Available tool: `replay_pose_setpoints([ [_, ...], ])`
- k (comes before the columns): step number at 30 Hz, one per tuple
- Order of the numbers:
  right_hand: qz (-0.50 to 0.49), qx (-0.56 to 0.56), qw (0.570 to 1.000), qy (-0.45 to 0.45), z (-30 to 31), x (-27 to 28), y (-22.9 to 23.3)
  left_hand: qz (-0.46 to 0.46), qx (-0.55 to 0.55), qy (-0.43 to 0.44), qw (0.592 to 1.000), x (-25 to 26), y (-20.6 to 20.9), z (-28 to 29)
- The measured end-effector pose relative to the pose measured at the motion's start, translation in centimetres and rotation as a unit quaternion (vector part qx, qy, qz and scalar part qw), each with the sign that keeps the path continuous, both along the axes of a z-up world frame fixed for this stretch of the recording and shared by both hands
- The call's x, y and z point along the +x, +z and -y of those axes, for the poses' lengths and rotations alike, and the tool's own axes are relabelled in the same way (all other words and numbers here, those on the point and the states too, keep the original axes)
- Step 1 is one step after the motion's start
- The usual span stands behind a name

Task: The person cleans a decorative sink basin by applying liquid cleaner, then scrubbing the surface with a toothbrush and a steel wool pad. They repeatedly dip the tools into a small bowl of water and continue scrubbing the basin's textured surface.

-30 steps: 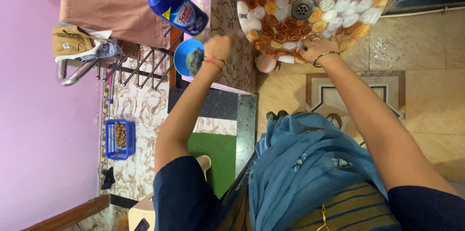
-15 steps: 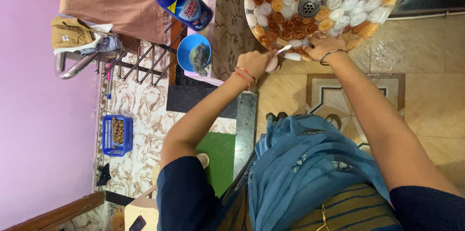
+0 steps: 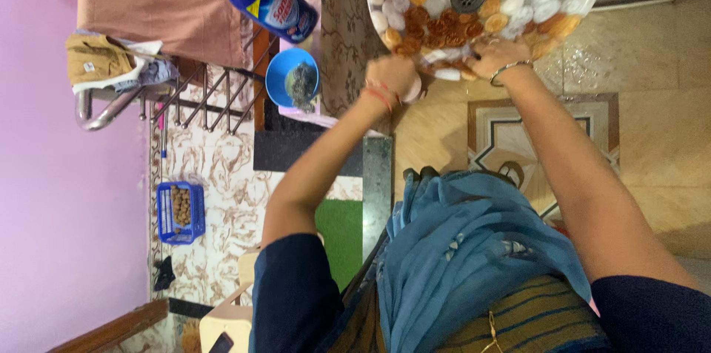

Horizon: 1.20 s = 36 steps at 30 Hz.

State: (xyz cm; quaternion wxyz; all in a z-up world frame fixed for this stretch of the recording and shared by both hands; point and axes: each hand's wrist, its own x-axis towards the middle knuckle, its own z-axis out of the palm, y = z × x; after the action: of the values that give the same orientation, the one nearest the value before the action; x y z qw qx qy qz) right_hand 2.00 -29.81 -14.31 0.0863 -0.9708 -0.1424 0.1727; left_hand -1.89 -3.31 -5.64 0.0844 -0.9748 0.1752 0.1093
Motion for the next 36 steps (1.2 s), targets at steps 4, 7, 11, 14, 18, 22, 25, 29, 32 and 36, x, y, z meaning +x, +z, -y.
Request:
replay_pose_setpoints([
  [4, -0.017, -0.004, 1.000, -0.024, 0.1, -1.0, 0.5, 0.168, -0.025, 0.070, 0.983, 5.1, 2.6, -4.6],
  [7, 0.004, 0.008, 0.999, -0.032, 0.2, -1.6, 1.3, 0.112, -0.006, 0.074, 0.991, 4.1, 1.8, -2.4],
  [11, -0.005, 0.006, 0.999, -0.040, -0.2, -1.5, 2.2, 0.032, -0.108, -0.025, 0.993, -0.5, -0.1, 3.5],
  [14, -0.002, 0.003, 0.999, -0.038, -0.2, -1.7, 2.4, -0.020, -0.065, -0.022, 0.997, 2.0, -0.5, 2.5],
  [18, 0.014, 0.019, 0.999, -0.040, -0.4, -1.7, 2.4, 0.155, -0.006, 0.067, 0.986, 7.3, -0.4, -2.1],
  [22, -0.001, 0.006, 0.999, -0.044, -0.5, -1.8, 2.6, 0.057, -0.014, 0.031, 0.998, 4.9, -1.9, 1.6],
  [25, -0.016, 0.024, 0.998, -0.063, -0.5, -1.5, 3.0, 0.066, -0.098, -0.033, 0.992, 1.0, -2.2, 5.6],
  [29, -0.017, -0.007, 0.998, -0.052, -0.6, -2.0, 2.7, 0.043, -0.001, 0.029, 0.999, 3.5, -1.8, 3.4],
  [32, -0.007, -0.008, 0.999, -0.043, -0.4, -1.7, 2.6, 0.128, -0.025, 0.098, 0.987, 6.2, -1.4, -0.3],
  [36, 0.033, 0.007, 0.999, -0.016, -0.2, -1.2, 2.0, 0.058, -0.011, 0.096, 0.994, 3.8, -3.2, 3.3],
])
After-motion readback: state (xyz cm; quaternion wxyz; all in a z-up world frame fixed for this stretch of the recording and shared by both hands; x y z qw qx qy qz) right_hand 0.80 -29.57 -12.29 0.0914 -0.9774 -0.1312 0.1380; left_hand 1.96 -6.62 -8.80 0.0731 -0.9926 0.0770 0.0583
